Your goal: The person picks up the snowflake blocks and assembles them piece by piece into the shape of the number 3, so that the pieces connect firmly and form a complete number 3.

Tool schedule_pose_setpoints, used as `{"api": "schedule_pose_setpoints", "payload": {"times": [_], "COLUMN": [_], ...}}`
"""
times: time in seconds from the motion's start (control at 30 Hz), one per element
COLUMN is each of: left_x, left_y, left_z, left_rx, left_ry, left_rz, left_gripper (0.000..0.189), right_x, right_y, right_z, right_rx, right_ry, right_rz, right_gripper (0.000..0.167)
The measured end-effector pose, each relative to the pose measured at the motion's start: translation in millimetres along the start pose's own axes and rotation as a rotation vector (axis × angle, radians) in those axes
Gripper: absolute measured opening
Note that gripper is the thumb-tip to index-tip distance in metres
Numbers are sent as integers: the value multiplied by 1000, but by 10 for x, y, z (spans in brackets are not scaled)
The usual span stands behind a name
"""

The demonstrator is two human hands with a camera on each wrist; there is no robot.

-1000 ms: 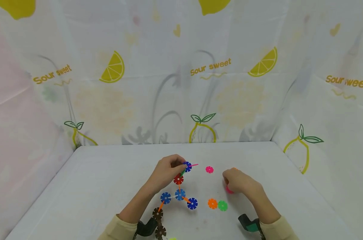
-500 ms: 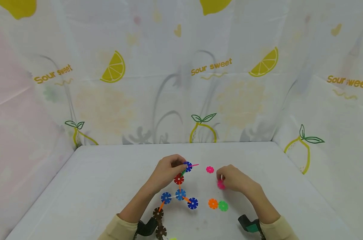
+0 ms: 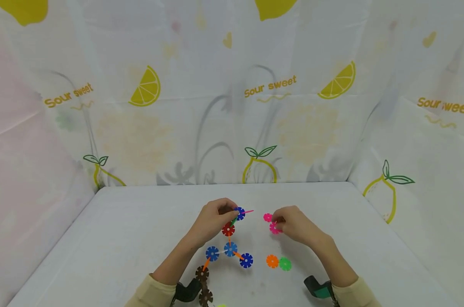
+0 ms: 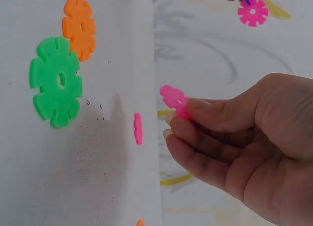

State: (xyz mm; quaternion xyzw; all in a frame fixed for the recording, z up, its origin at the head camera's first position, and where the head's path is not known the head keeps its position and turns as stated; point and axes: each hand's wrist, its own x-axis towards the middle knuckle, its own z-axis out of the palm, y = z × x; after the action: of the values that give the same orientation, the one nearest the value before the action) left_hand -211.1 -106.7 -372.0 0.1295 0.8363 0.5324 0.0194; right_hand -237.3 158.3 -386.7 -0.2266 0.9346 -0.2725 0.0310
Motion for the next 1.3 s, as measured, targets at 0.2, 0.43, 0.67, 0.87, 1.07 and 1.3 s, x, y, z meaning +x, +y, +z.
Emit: {"api": "schedule_pose_setpoints", "payload": {"times": [0.2, 0.43, 0.67, 0.87, 1.07, 1.3], "left_x": [5, 11, 20, 14, 17, 5], "left_y": [6, 0, 0, -11, -7, 16], "left_z": [3, 6, 22, 38, 35, 52], "left_rx": [-4, -2, 5, 9, 7, 2], "left_ry": [3, -1, 3, -1, -8, -31], "left_rz": [-6, -17, -28, -25, -16, -19], "left_gripper": [13, 14, 13, 13, 14, 15], "right_x": [13, 4, 3, -31, -44, -55], "right_y": [-40, -110, -126, -154, -177, -180], "right_z": [-18, -48, -73, -105, -128, -131], "right_rx": [101, 172, 243, 324, 378, 425], "right_ry": [37, 78, 101, 119, 141, 137], "right_rz": [-5, 1, -42, -80, -105, -159], "right_gripper": [13, 14, 16, 18, 20, 20]}}
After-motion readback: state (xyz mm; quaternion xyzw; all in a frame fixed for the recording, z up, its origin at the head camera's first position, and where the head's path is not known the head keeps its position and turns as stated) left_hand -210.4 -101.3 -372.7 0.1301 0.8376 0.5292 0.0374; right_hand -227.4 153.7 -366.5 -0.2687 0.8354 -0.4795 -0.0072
